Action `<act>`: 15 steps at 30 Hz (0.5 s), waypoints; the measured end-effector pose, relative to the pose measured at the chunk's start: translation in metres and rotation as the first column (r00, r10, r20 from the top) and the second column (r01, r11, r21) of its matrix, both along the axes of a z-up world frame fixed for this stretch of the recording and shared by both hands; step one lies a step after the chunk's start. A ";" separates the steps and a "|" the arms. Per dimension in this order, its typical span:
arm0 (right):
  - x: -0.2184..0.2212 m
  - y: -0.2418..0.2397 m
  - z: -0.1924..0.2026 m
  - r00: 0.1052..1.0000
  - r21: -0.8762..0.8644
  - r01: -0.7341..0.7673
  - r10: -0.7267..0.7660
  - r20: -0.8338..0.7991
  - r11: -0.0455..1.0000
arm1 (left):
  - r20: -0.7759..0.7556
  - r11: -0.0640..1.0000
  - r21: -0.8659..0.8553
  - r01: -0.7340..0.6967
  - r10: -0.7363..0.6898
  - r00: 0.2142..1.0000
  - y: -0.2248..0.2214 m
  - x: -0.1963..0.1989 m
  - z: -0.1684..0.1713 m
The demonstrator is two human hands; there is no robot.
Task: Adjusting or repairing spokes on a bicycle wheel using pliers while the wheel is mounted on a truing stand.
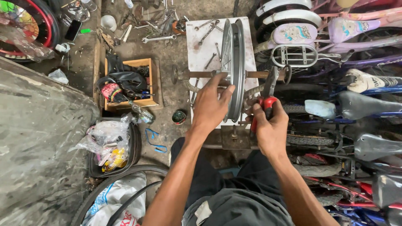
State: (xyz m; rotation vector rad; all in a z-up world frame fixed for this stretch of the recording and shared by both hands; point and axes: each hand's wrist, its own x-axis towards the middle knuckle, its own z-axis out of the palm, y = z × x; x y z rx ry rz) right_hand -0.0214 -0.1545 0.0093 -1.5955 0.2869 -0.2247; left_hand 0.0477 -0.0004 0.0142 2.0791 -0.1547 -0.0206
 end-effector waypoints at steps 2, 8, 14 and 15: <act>0.000 0.000 0.001 1.000 0.018 0.004 -0.004 -0.015 1.000 | 0.028 1.000 -0.003 -0.015 0.015 0.999 -0.005 0.004 -0.003; 0.000 -0.002 -0.005 1.000 0.017 0.011 -0.011 0.017 1.000 | -0.074 0.997 0.064 0.038 -0.033 0.997 0.009 -0.022 -0.020; 0.000 -0.003 -0.010 1.000 0.001 0.000 0.000 0.008 1.000 | -0.120 0.968 0.146 0.204 -0.187 0.975 0.020 -0.032 -0.035; 0.001 -0.003 -0.011 1.000 0.041 0.009 -0.010 0.022 0.999 | -0.071 0.979 0.116 0.169 -0.162 0.984 0.018 -0.028 -0.029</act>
